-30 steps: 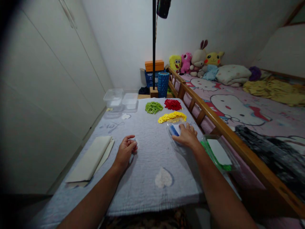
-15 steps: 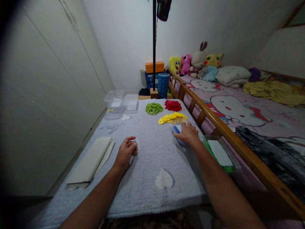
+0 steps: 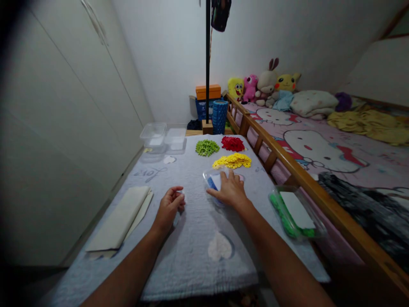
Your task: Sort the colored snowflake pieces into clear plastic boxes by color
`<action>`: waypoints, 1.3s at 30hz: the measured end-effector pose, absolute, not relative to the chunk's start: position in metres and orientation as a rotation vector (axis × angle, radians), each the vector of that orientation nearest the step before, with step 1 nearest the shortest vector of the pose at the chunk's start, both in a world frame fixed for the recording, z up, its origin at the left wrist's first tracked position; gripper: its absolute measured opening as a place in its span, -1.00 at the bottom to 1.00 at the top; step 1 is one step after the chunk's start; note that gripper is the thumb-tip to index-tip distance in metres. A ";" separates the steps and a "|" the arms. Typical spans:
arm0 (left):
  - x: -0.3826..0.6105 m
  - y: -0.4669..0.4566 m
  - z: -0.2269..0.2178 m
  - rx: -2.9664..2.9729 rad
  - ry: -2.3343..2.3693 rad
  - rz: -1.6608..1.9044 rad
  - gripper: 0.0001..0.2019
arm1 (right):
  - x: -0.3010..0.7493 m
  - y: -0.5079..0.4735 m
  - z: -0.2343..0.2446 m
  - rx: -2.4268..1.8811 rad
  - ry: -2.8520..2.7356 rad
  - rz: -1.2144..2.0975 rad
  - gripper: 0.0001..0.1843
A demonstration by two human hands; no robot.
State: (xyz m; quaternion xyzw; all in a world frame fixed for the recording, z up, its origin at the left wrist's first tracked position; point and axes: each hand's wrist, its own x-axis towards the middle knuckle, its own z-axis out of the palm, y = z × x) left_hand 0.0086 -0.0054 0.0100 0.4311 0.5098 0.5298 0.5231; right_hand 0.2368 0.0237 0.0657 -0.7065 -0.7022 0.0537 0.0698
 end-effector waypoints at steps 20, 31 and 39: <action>0.037 -0.024 0.006 2.171 1.091 1.010 -0.60 | 0.341 0.183 0.029 -2.286 -1.245 0.292 -0.21; 0.032 -0.019 0.005 2.142 1.203 1.144 -0.74 | 0.332 0.187 0.025 -2.336 -1.542 0.273 -0.29; 0.009 -0.007 0.009 2.029 1.435 1.268 -0.73 | 0.318 0.158 0.015 -2.201 -1.775 0.174 -0.39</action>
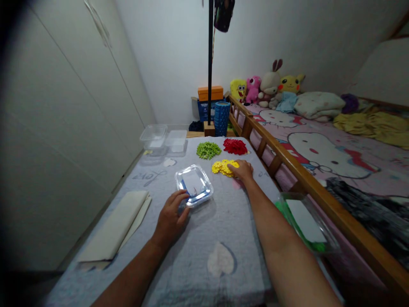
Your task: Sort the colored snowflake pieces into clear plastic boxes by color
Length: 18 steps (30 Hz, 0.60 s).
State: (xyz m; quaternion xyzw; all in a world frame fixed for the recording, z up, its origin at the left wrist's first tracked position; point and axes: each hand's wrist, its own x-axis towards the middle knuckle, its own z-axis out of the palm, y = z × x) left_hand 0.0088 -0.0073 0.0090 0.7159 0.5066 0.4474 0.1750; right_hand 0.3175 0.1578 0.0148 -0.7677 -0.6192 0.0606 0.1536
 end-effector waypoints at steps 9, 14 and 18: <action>-0.023 0.012 0.010 1.957 1.714 1.416 -0.69 | 0.282 0.118 0.002 -1.922 -1.962 0.193 -0.48; -0.026 0.017 0.010 1.874 1.766 1.432 -0.62 | 0.253 0.092 0.000 -1.724 -2.092 0.258 -0.50; -0.026 0.019 0.009 1.800 1.785 1.459 -0.66 | 0.228 0.073 0.002 -1.525 -2.196 0.363 -0.48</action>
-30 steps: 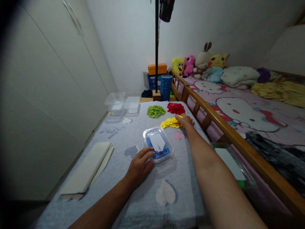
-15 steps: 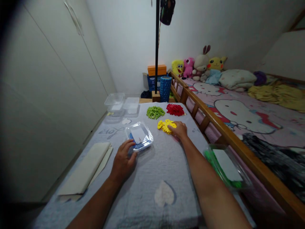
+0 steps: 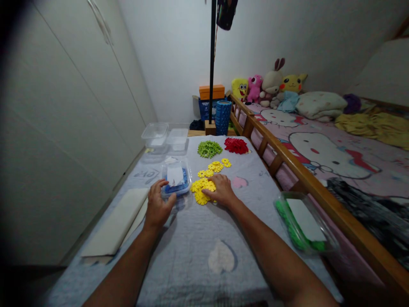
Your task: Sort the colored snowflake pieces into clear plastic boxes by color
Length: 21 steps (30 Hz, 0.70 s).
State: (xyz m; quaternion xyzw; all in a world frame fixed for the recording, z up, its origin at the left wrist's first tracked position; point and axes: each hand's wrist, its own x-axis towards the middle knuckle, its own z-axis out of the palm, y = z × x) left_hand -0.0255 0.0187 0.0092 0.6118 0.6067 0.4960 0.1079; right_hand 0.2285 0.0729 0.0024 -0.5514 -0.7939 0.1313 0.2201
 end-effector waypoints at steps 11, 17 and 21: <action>-0.029 0.025 0.002 1.802 1.789 1.545 -0.65 | 0.257 0.158 0.008 -1.709 -1.823 0.221 -0.55; -0.029 0.026 0.003 1.735 1.808 1.570 -0.66 | 0.246 0.180 0.004 -1.909 -1.992 0.324 -0.52; -0.027 0.026 0.004 1.698 1.802 1.578 -0.65 | 0.233 0.168 0.005 -1.755 -2.199 0.408 -0.60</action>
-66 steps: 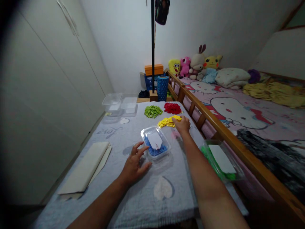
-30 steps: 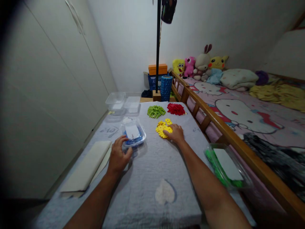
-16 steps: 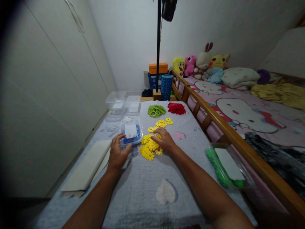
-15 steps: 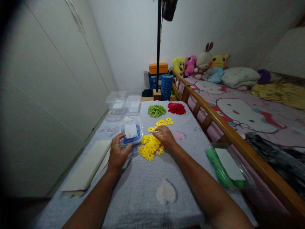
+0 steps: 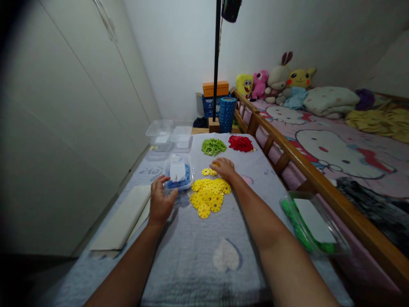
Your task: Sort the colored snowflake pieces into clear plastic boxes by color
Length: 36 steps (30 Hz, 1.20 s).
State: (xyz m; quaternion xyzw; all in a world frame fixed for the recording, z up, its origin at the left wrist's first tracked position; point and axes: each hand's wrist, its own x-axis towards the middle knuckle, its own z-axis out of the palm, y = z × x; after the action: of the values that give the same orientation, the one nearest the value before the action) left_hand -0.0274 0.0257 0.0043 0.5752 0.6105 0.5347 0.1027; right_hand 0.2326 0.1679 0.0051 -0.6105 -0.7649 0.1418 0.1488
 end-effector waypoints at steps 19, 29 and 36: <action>-0.026 0.028 -0.001 1.522 1.801 1.594 -0.60 | 0.212 0.120 0.004 -1.232 -2.195 0.806 -0.51; -0.034 0.031 0.002 1.213 1.806 1.696 -0.68 | 0.184 0.115 0.031 -1.297 -2.191 0.756 -0.67; -0.040 0.039 -0.003 0.893 1.682 1.667 -0.65 | 0.142 0.104 0.049 -1.512 -1.719 1.011 -0.75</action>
State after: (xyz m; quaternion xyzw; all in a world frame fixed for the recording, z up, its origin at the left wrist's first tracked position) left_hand -0.0401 0.0388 -0.0034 0.3366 0.6338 0.6282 0.3006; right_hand 0.1417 0.1038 0.0489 -0.5737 -0.6521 0.3836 0.3140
